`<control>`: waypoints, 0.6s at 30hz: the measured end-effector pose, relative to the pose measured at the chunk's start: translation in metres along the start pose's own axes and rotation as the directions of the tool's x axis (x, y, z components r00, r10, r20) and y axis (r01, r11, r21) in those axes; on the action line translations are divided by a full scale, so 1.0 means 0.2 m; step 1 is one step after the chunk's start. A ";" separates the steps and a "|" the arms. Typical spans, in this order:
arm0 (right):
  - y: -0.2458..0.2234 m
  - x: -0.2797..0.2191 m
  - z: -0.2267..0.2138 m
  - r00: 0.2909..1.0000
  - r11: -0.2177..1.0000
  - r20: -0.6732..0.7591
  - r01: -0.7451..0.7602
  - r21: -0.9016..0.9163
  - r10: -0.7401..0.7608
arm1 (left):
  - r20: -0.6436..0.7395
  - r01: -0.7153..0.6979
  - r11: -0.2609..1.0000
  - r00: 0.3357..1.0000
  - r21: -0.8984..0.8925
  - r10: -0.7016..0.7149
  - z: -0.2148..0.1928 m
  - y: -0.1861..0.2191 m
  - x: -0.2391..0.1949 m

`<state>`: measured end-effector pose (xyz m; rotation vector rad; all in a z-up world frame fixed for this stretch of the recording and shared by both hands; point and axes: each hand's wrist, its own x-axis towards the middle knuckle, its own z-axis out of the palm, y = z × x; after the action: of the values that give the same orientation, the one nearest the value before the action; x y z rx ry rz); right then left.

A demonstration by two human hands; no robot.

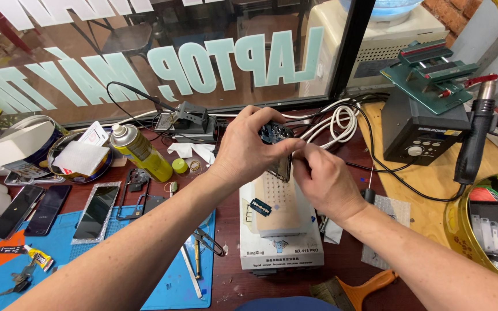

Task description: The person works on a black smartphone, repeatedly peeling and reapplying a protective film along the screen edges. They use a small metal tool to lift and adjust the film, then press it down by hand. The phone is handled multiple times and placed on a white box on the workbench.

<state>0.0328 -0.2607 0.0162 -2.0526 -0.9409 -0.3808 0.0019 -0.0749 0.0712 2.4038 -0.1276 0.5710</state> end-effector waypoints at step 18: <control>-0.15 0.15 -0.20 0.970 0.942 -0.002 -0.236 0.238 0.243 | -0.102 0.108 0.975 0.986 -0.196 -0.130 0.13 0.02 -0.04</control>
<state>0.0345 -0.2658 0.0735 -1.9069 -0.6713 -0.1603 0.0031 -0.0950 0.0510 2.1717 0.0115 0.6101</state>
